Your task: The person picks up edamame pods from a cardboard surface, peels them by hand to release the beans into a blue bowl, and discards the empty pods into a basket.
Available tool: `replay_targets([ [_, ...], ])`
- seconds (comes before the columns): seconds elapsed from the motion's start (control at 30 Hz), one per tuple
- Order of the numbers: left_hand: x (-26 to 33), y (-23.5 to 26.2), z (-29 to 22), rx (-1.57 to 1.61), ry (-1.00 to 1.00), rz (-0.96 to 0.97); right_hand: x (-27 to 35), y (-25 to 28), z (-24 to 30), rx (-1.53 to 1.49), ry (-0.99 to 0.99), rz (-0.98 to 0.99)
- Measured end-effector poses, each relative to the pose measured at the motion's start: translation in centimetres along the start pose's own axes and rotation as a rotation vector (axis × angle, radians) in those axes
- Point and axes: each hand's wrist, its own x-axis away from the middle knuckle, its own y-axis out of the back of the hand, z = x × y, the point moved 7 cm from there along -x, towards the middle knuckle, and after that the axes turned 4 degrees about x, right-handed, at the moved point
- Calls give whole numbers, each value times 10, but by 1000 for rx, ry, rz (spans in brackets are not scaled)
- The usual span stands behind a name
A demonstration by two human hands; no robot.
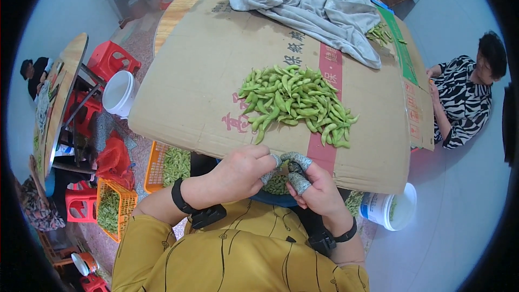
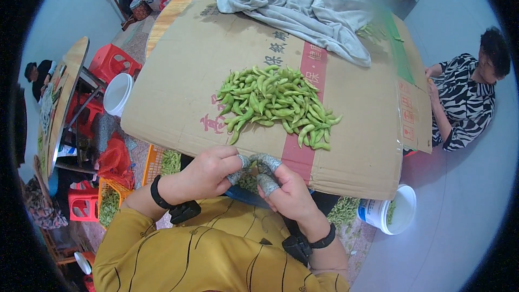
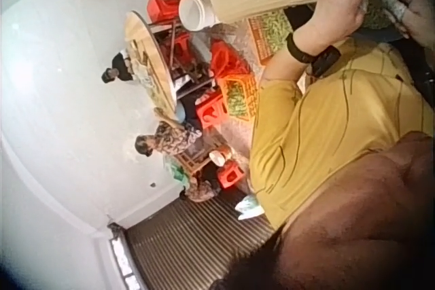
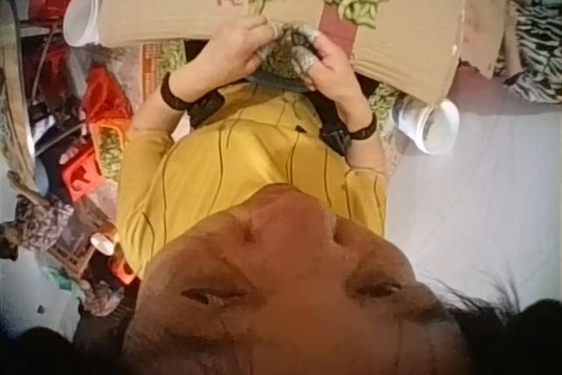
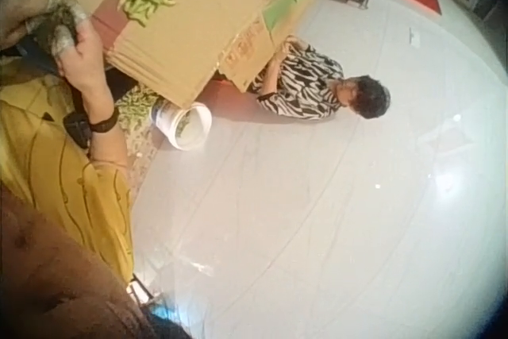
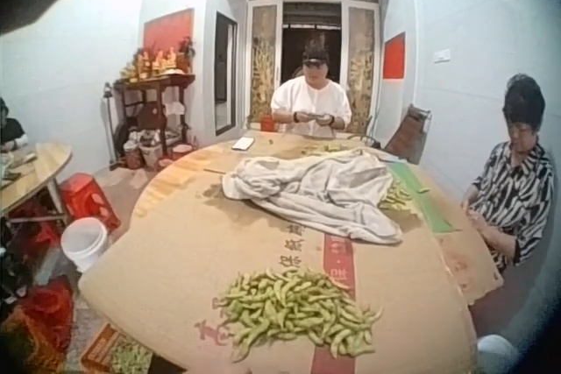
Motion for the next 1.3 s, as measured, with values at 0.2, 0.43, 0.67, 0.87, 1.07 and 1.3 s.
replay_targets([
  [0.2,11,-30,25,1180,545,228,14,-15,10,-488,-201,137],
  [0.43,15,-51,29,1417,648,232,17,-8,10,-418,-161,65],
  [0.67,0,-9,-20,-216,-186,-105,25,-10,9,-224,-97,62],
  [0.87,-4,-17,-22,-351,-172,-111,24,-4,6,-160,-91,-8],
  [1.07,4,-27,-9,179,-31,82,26,-4,0,-119,-120,64],
  [1.3,10,-38,6,744,387,310,25,-2,-2,-76,-56,-53],
])
